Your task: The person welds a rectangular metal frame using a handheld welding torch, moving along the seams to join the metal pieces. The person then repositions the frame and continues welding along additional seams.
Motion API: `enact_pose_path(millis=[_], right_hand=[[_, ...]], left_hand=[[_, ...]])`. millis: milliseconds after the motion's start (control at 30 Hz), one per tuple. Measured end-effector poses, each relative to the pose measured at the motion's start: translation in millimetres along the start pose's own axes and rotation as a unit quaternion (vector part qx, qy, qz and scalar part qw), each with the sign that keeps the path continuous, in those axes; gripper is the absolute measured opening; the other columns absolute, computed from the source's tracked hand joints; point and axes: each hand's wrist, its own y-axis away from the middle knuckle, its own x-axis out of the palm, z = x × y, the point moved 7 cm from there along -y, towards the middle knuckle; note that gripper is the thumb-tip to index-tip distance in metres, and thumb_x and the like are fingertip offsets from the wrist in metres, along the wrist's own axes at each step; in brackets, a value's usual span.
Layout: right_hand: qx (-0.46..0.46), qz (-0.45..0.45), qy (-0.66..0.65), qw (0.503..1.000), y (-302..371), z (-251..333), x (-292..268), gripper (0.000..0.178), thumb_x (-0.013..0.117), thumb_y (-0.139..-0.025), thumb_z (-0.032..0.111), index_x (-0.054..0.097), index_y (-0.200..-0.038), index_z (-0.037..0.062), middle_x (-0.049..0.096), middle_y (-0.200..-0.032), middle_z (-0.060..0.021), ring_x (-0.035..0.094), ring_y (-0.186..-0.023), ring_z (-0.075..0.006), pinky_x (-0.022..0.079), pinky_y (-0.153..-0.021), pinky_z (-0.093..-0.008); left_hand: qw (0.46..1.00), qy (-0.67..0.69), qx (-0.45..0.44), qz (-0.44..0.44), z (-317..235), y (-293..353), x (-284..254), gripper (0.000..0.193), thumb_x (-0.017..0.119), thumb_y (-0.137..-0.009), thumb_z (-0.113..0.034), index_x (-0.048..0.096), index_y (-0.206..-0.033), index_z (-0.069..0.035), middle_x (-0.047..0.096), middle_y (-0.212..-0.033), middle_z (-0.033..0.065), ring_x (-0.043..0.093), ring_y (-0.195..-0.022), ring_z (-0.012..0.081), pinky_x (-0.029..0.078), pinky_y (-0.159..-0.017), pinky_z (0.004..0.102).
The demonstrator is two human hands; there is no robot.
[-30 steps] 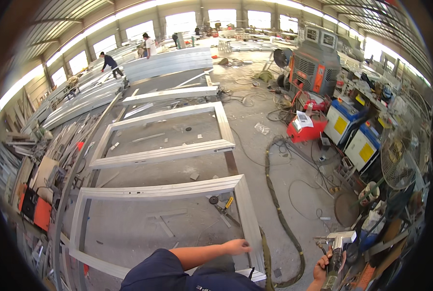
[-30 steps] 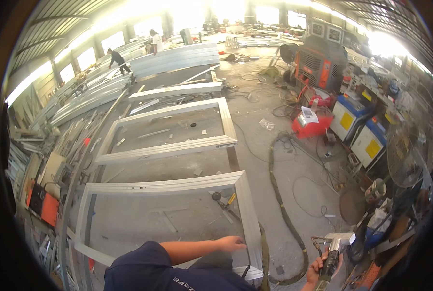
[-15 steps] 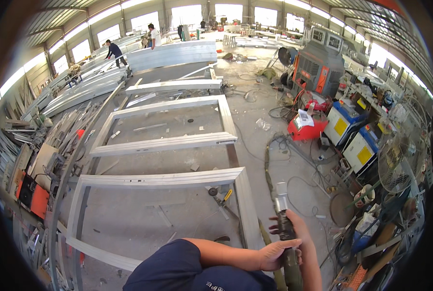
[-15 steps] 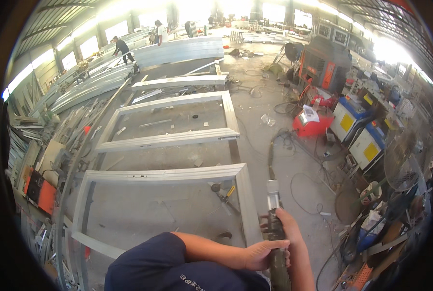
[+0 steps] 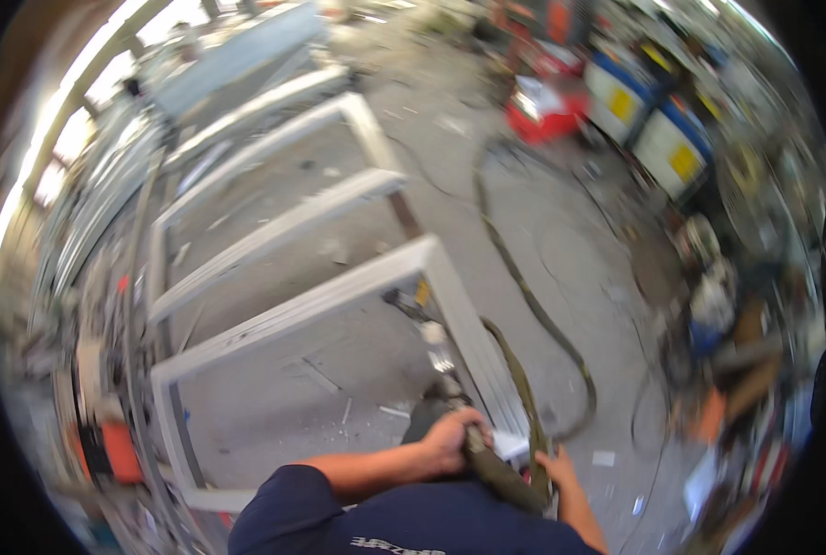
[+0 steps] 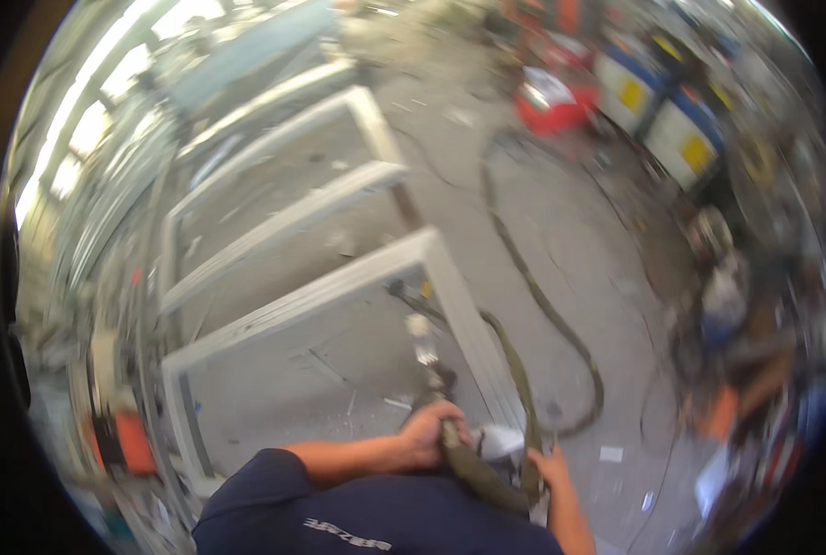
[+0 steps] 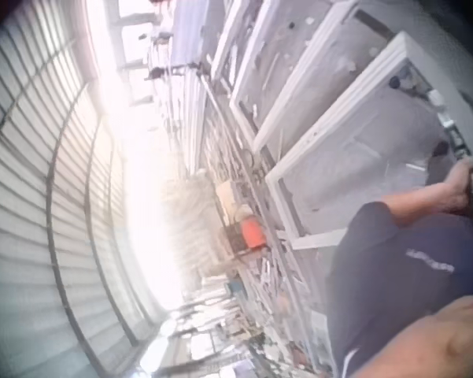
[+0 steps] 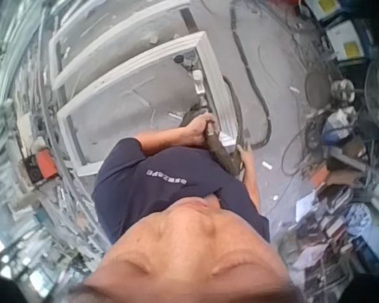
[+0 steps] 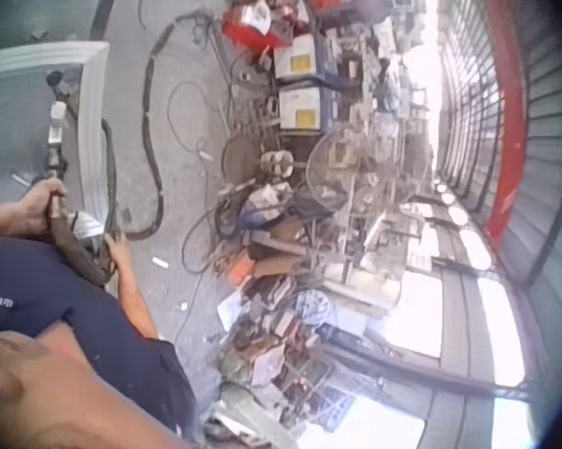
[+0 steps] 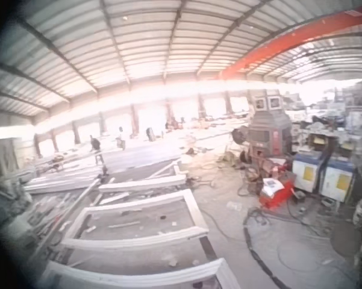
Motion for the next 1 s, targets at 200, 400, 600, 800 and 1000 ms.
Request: enact_pose_path(millis=[200,400,600,800,1000], right_hand=[[0.161,0.086,-0.541,0.821,30,-91,27,0.066,0.066,-0.094,0.04,0.047,-0.139,-0.0037,0.06,-0.13,-0.0222,0.064,-0.108,-0.0319,0.054,-0.089,-0.0436],[0.181,-0.048,-0.598,0.779,57,-250,-19,0.066,0.061,-0.098,0.04,0.04,-0.142,-0.0043,0.063,-0.122,-0.0266,0.066,-0.097,-0.0351,0.056,-0.079,-0.0464],[0.168,-0.04,-0.622,0.764,34,-378,-43,0.061,0.06,-0.097,0.036,0.043,-0.139,-0.0042,0.064,-0.118,-0.0252,0.065,-0.09,-0.0341,0.056,-0.078,-0.0454],[0.146,-0.008,-0.602,0.785,27,-373,-57,0.056,0.06,-0.098,0.037,0.045,-0.136,-0.001,0.065,-0.114,-0.0241,0.066,-0.087,-0.0351,0.056,-0.077,-0.0469],[0.147,0.163,-0.601,0.769,44,-351,-7,0.05,0.057,-0.1,0.04,0.05,-0.132,0.0019,0.066,-0.108,-0.0214,0.067,-0.088,-0.0348,0.055,-0.079,-0.048]], left_hand=[[0.993,-0.027,-0.099,-0.059,11,-6,10,0.017,0.06,-0.08,-0.015,0.048,-0.068,-0.012,0.049,-0.064,0.0043,0.051,-0.06,0.0223,0.047,-0.073,0.0378],[0.995,-0.058,-0.035,-0.077,70,-10,12,0.017,0.058,-0.081,-0.016,0.047,-0.069,-0.012,0.049,-0.063,0.0028,0.051,-0.059,0.0205,0.047,-0.073,0.0375],[0.981,-0.104,0.135,-0.098,134,32,19,0.015,0.056,-0.082,-0.017,0.051,-0.069,-0.012,0.051,-0.063,0.0027,0.052,-0.058,0.0211,0.049,-0.071,0.0399],[0.971,-0.056,0.197,-0.123,179,68,3,0.014,0.057,-0.081,-0.015,0.051,-0.069,-0.011,0.052,-0.063,0.0023,0.053,-0.058,0.0186,0.049,-0.068,0.0369],[0.977,0.014,0.184,-0.109,214,70,-25,0.012,0.058,-0.079,-0.015,0.053,-0.069,-0.01,0.052,-0.063,0.0017,0.052,-0.056,0.0186,0.049,-0.066,0.036]])
